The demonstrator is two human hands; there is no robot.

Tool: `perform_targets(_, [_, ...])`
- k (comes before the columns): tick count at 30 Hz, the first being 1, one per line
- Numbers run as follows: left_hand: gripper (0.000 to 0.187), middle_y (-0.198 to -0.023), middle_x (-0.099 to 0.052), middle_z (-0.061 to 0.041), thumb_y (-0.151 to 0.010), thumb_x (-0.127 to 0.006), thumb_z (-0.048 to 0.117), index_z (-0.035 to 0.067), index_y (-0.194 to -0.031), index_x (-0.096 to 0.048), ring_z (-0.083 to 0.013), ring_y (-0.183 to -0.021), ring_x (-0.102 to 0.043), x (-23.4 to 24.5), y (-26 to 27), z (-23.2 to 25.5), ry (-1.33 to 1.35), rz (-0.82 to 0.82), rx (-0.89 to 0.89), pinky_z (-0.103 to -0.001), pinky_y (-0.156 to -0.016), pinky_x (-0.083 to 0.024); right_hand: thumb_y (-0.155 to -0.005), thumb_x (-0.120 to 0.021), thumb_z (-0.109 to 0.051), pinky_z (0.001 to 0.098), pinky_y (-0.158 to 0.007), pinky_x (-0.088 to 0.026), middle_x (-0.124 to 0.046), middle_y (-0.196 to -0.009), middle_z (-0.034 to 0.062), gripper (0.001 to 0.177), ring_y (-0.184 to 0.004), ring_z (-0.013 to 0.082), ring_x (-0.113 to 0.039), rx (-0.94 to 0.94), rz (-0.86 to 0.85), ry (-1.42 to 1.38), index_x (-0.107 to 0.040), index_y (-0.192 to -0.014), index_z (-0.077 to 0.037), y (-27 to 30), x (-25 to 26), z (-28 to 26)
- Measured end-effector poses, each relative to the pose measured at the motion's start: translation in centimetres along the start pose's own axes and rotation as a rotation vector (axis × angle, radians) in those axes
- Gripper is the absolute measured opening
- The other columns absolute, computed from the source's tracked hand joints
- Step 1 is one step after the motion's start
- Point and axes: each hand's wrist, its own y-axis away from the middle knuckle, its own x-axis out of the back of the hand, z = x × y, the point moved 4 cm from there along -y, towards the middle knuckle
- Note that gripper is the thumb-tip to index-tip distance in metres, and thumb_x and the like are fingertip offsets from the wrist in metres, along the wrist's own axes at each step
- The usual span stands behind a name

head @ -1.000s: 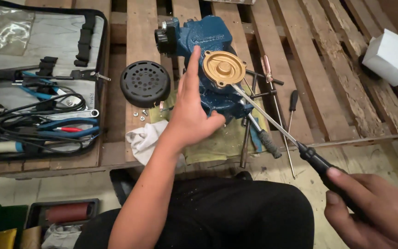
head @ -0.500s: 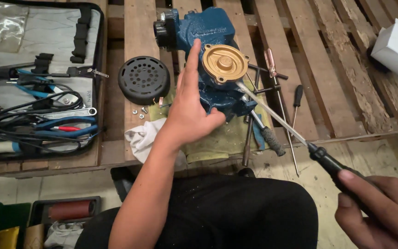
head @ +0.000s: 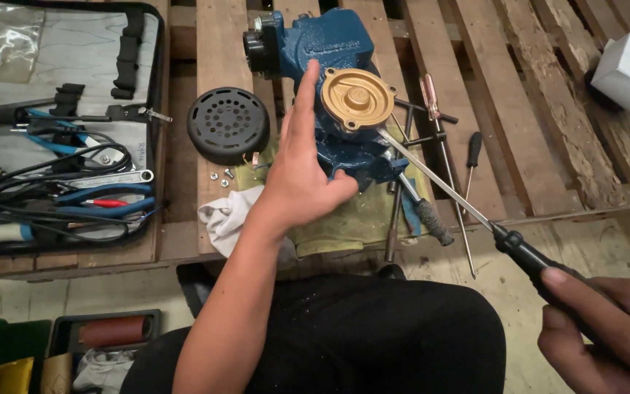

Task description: Removing screws from a blue water pump housing using a socket wrench and screwdriver.

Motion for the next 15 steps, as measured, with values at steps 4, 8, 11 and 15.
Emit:
perform_targets(4, [0.111, -0.178, -0.005, -0.01, -0.078, -0.063, 0.007, 0.022, -0.164, 0.004, -0.0441, -0.164, -0.015, 0.0, 0.0, -0.2, -0.002, -0.004, 0.003, -0.059, -0.128, -0.022, -0.087, -0.07, 0.004, 0.0278, -0.058, -0.045, -0.068, -0.098, 0.0227, 0.036, -0.063, 0.0202, -0.059, 0.05, 0.007, 0.006, -0.07, -0.123, -0.003, -0.1, 0.0, 0.2])
perform_targets(8, [0.11, -0.178, -0.006, -0.011, -0.078, -0.063, 0.007, 0.022, -0.165, 0.003, -0.0437, -0.164, -0.015, 0.0, 0.1, -0.1, 0.004, -0.003, -0.014, -0.059, -0.129, -0.021, -0.087, -0.07, 0.004, 0.0277, -0.05, -0.038, -0.066, -0.092, 0.0215, 0.036, -0.055, 0.0186, -0.049, 0.049, 0.025, 0.0, -0.071, -0.121, -0.003, 0.2, -0.2, 1.1])
perform_targets(11, [0.109, -0.178, -0.006, -0.01, -0.078, -0.062, 0.007, 0.022, -0.165, 0.003, -0.0436, -0.164, -0.015, 0.0, 0.1, 0.0, 0.006, -0.01, -0.01, -0.058, -0.128, -0.021, -0.087, -0.07, 0.002, 0.0273, -0.046, -0.035, -0.064, -0.089, 0.0213, 0.035, -0.049, 0.0169, -0.044, 0.097, 0.005, 0.024, -0.071, -0.122, -0.004, -0.5, 0.0, 0.8])
perform_targets(15, [0.109, -0.178, -0.005, -0.01, -0.079, -0.064, 0.007, 0.024, -0.164, 0.002, -0.0441, -0.165, -0.015, 0.1, 0.1, -0.2, 0.017, -0.01, -0.003, -0.06, -0.126, -0.025, -0.09, -0.072, 0.01, 0.0314, -0.06, -0.045, -0.065, -0.089, 0.0206, 0.038, -0.054, 0.0185, -0.052, 0.205, -0.012, 0.114, -0.072, -0.125, -0.003, -2.1, 0.6, 0.0])
